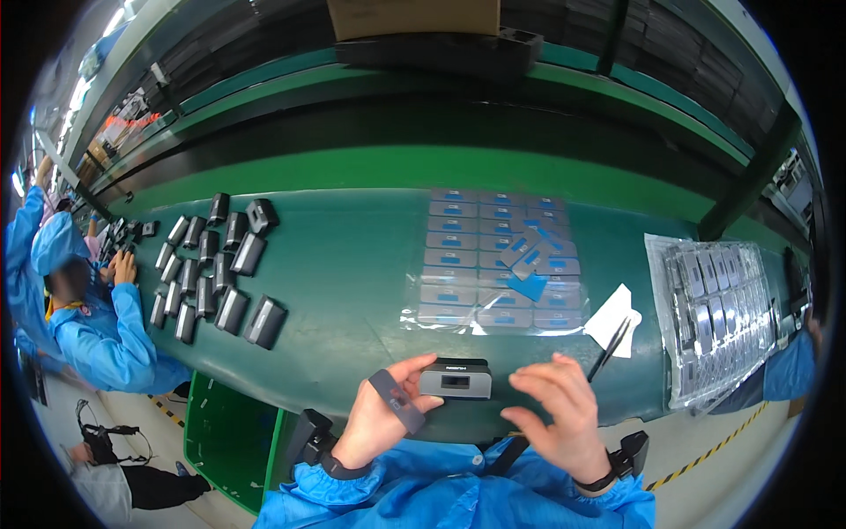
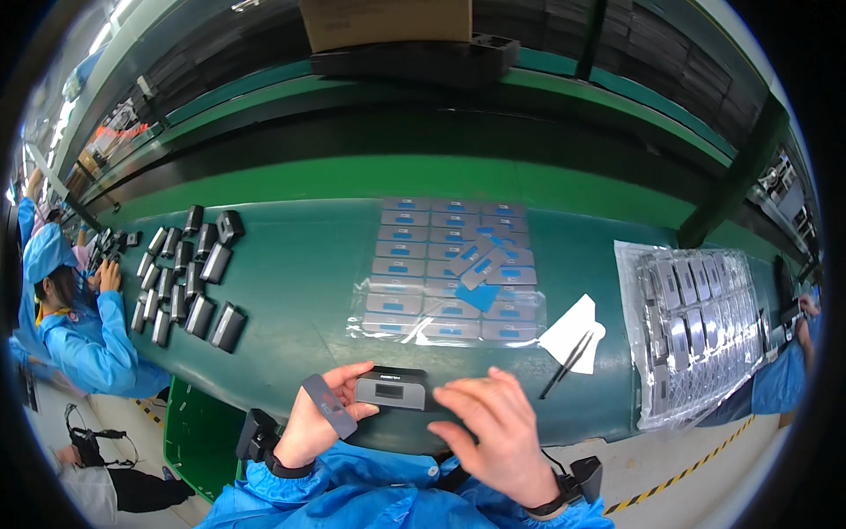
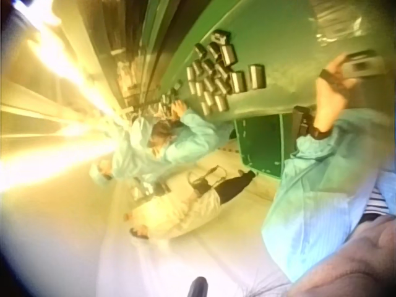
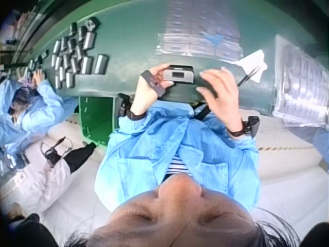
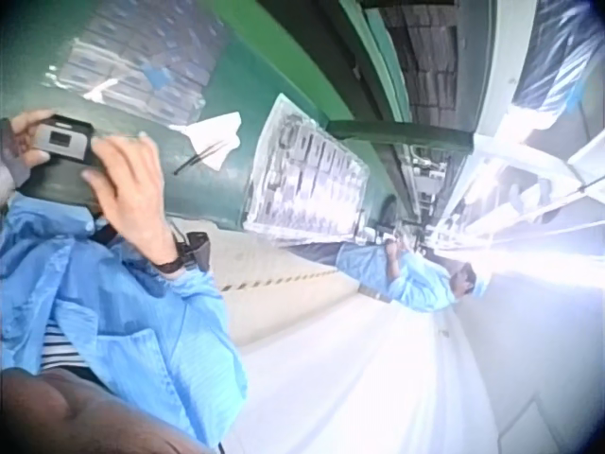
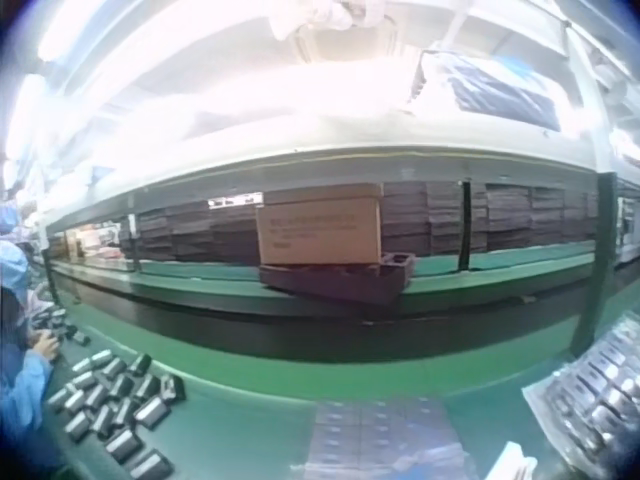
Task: Cleaning and applying labels to electronic housings on an assembly line.
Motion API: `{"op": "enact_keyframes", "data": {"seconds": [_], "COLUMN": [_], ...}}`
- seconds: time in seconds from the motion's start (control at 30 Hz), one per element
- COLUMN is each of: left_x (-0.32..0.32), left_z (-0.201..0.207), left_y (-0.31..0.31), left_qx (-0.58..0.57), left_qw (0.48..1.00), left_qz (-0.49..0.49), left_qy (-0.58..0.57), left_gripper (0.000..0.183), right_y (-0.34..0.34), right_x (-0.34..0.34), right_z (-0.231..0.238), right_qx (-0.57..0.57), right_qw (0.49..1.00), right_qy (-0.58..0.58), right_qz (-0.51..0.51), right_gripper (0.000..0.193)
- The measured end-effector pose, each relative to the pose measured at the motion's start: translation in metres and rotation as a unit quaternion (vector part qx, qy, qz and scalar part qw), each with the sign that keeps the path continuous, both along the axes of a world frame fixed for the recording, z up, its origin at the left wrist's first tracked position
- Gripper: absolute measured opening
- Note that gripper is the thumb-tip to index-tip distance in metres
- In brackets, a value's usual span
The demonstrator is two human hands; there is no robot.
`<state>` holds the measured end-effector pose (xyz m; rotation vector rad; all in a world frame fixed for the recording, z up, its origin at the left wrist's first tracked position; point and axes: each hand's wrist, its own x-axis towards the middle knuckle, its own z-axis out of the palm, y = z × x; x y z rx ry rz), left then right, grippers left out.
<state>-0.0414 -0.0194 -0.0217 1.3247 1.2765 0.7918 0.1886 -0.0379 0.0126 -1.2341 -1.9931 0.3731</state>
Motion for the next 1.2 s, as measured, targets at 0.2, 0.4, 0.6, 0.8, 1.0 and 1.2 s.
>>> {"op": "enact_keyframes", "data": {"seconds": [0.2,0.4,0.6,0.8,1.0,1.2], "left_x": [0.002,0.0,-0.008,-0.012,-0.026,-0.024], "left_z": [-0.011,-0.023,-0.028,-0.025,-0.021,-0.014], "left_y": [-0.004,-0.008,-0.007,-0.008,-0.006,-0.004], "left_qx": [0.06,0.162,0.188,0.129,0.071,0.015], "left_qw": [0.987,0.967,0.958,0.978,0.98,0.989], "left_qz": [0.1,0.169,0.194,0.151,0.162,0.122], "left_qy": [-0.107,-0.102,-0.096,-0.063,-0.087,-0.085], "left_gripper": [0.059,0.059,0.059,0.059,0.054,0.056], "right_y": [-0.01,-0.006,-0.004,-0.005,0.005,0.013], "right_x": [-0.061,-0.094,-0.109,-0.106,-0.062,-0.021], "right_z": [-0.005,-0.008,-0.007,-0.011,0.002,-0.001], "right_qx": [-0.049,-0.161,-0.185,-0.031,-0.026,-0.02], "right_qw": [0.997,0.979,0.962,0.992,0.989,0.973], "right_qy": [0.003,0.108,0.189,0.116,0.137,0.203], "right_qz": [0.052,0.065,0.065,0.04,-0.049,-0.11], "right_gripper": [0.045,0.042,0.032,0.032,0.034,0.035]}}
